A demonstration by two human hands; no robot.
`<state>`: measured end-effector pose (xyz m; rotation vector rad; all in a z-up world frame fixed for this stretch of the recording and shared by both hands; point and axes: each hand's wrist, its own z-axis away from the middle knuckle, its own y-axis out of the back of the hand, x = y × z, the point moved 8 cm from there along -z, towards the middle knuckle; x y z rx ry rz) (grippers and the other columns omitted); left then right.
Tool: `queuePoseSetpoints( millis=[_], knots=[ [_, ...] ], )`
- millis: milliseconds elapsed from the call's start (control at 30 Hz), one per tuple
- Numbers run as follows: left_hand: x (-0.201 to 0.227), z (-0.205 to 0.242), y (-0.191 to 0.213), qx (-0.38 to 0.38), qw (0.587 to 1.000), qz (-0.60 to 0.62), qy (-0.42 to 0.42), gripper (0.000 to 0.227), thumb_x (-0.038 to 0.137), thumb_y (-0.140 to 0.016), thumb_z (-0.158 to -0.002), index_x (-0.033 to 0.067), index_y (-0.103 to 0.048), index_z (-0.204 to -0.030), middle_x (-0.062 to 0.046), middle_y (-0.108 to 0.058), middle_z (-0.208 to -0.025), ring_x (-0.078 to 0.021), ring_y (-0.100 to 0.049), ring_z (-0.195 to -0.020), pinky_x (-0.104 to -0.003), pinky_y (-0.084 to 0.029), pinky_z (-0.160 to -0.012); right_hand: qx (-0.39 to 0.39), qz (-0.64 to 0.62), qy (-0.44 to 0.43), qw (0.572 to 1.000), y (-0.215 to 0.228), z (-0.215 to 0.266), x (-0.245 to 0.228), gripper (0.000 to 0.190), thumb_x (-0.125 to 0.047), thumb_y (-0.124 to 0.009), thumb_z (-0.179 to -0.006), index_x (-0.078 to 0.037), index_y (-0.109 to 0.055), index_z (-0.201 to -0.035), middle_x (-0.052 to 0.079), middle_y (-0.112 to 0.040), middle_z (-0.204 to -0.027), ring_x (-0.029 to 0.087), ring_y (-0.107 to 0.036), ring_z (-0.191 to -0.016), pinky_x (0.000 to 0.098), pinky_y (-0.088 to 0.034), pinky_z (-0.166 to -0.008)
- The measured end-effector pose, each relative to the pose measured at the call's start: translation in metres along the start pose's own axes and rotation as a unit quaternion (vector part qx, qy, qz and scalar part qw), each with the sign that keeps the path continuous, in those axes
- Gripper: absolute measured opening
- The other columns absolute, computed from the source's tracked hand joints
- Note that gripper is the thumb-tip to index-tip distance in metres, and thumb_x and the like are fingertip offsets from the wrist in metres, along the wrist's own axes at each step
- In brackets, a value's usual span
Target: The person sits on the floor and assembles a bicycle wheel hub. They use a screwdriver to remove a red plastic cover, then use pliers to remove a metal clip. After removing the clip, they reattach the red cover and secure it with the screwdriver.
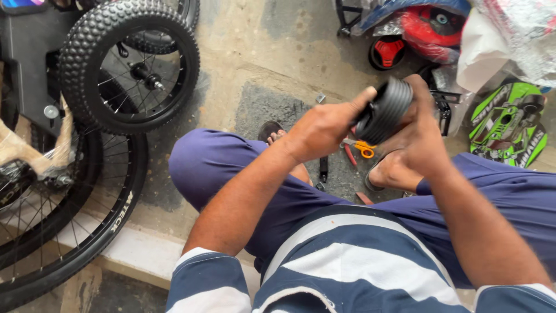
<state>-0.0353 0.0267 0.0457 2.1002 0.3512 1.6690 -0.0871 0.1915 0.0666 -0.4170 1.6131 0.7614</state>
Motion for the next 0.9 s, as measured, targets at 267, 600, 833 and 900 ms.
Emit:
queuePoseSetpoints(
  millis=[267,600,833,900],
  knots=[
    [0.011,-0.015,0.023,0.022,0.991,0.132,0.029,0.072,-0.003,-0.066,-0.091,0.0088,-0.038,-0.157,-0.020,-0.073,-0.113,-0.0347,-0.075,-0.104,-0.037,-0.058,-0.089,0.081,-0.064,-0.165,0.981,0.041,0.002,0.047,0.089,-0.076,-0.027,-0.102,-0.001,-0.067,-0.128,0.007,-0.068,-0.083,0.009,-0.063,-0.069,0.0233,-0.051,-0.064],
    [-0.015,-0.015,-0.002,0.002,0.950,0.293,0.106,0.053,-0.001,-0.070,-0.096,0.0026,-0.052,-0.146,-0.012,-0.074,-0.119,-0.0172,-0.070,-0.110,-0.034,-0.057,-0.099,0.111,0.219,-0.229,0.942,0.038,-0.010,0.135,0.041,-0.041,-0.060,-0.100,-0.004,-0.074,-0.111,0.014,-0.076,-0.088,0.025,-0.073,-0.078,0.0367,-0.057,-0.069],
    [-0.018,-0.020,0.002,-0.022,0.932,0.354,0.079,0.099,0.010,-0.091,-0.079,0.0047,-0.030,-0.156,-0.010,-0.055,-0.144,-0.0172,-0.052,-0.134,-0.033,-0.041,-0.116,-0.155,0.391,-0.274,0.865,-0.011,0.023,0.263,0.051,-0.047,-0.076,-0.083,-0.014,-0.071,-0.122,0.018,-0.073,-0.114,0.039,-0.067,-0.109,0.0491,-0.053,-0.091],
    [-0.022,-0.018,0.003,-0.018,0.937,0.337,0.088,0.098,0.020,-0.094,-0.078,0.0039,-0.035,-0.155,-0.011,-0.058,-0.142,-0.0197,-0.054,-0.133,-0.035,-0.042,-0.115,-0.235,0.399,-0.303,0.833,-0.022,0.044,0.299,0.057,-0.047,-0.077,-0.083,-0.016,-0.065,-0.130,0.018,-0.070,-0.122,0.036,-0.064,-0.117,0.0480,-0.051,-0.096]
  ],
)
